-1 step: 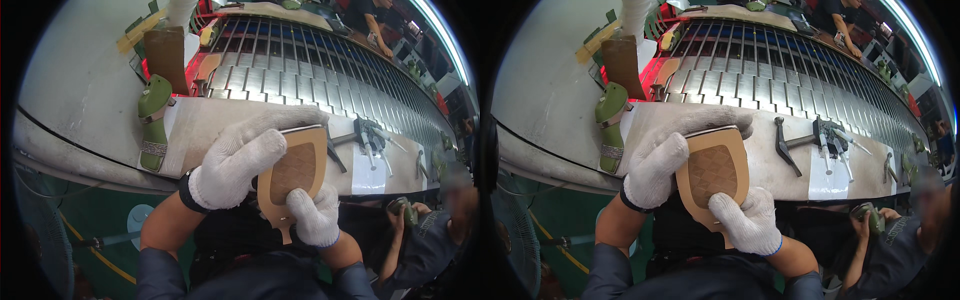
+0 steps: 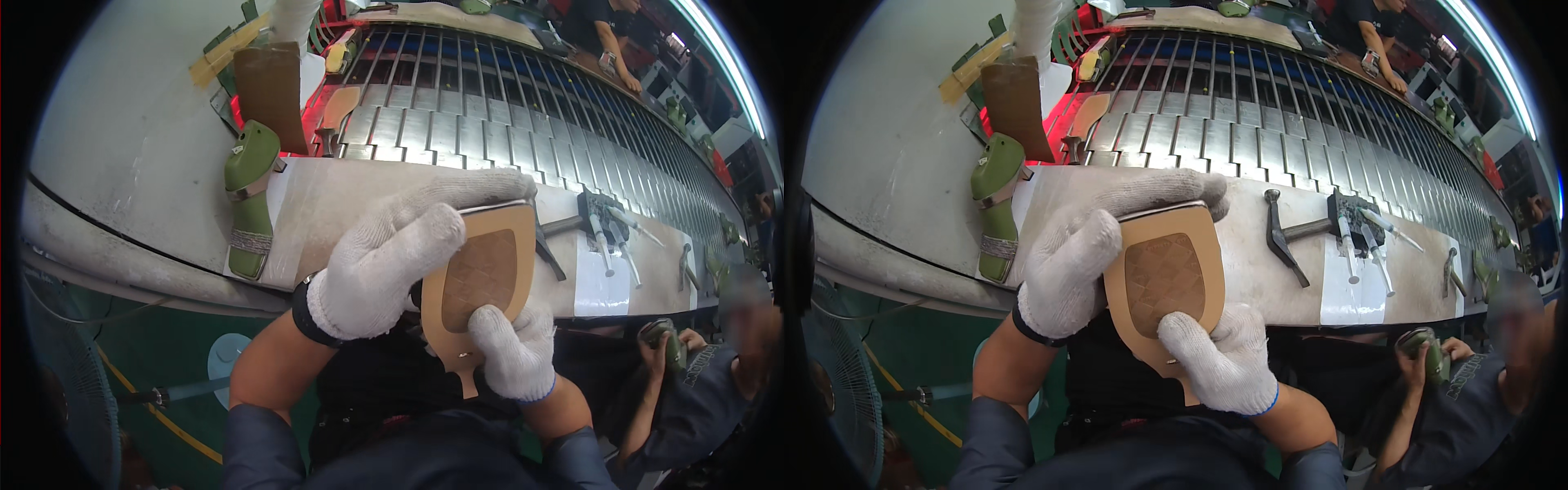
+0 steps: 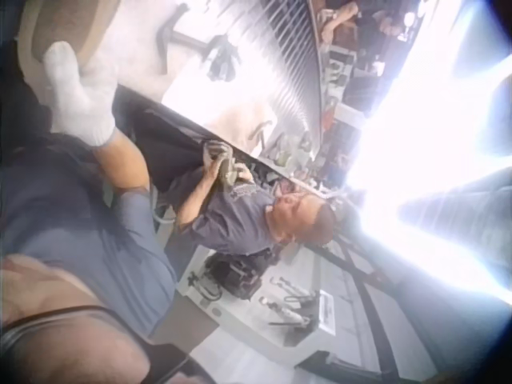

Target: The person assembles high-heeled shoes by taking shoe lasts and soles from a conveyor belt, pressing the soles onto the bottom of each shoe by hand, and hammering around the edges and heels with a hammer.

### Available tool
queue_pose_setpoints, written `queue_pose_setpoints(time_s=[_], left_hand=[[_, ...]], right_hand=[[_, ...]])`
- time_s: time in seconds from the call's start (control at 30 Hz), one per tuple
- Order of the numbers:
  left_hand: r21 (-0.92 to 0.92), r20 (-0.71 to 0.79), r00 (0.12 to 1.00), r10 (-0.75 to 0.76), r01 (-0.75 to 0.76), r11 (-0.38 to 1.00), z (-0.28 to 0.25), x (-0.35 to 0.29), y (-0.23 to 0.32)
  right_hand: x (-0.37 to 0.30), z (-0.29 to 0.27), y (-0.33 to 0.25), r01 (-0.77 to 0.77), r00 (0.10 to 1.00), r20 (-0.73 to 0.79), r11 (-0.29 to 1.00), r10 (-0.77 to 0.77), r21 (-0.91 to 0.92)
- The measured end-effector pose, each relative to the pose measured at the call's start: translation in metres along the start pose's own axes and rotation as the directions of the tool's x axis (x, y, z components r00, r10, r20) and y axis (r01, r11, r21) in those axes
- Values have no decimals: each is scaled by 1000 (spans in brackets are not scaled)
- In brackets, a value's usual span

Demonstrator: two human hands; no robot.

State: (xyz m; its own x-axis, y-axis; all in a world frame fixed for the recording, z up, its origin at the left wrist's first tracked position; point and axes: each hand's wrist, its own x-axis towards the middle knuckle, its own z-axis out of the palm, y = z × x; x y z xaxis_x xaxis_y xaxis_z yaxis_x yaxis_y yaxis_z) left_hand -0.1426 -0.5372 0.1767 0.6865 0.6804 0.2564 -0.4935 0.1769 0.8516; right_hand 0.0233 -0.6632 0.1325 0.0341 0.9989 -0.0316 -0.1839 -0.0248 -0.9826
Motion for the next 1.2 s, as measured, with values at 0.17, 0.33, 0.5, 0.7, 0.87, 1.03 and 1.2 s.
queue_pose_setpoints(time_s=[0.17,0.33,0.5,0.7,0.87,1.03,1.2], left_hand=[[267,-88,996,8,16,963,-28,-8,-15],[247,-194,979,66,-16,969,1,-15,9],[345,-278,960,25,76,936,19,-20,41],[335,-286,955,-79,177,925,7,11,48],[28,47,985,164,-166,986,-49,33,-5],[-39,66,984,166,-164,986,-45,52,-21],[-23,56,978,201,-200,980,-46,56,-29]], right_hand=[[3,3,1,39,999,-3,999,-39,-35],[-1,11,0,107,993,70,978,-96,-178],[-1,20,-6,108,988,137,949,-70,-297],[16,7,-14,84,983,183,949,-28,-304],[43,-5,-34,-114,989,103,992,108,56],[54,-22,-25,-13,999,50,999,10,50],[58,-24,-17,95,995,-2,995,-95,-3]])
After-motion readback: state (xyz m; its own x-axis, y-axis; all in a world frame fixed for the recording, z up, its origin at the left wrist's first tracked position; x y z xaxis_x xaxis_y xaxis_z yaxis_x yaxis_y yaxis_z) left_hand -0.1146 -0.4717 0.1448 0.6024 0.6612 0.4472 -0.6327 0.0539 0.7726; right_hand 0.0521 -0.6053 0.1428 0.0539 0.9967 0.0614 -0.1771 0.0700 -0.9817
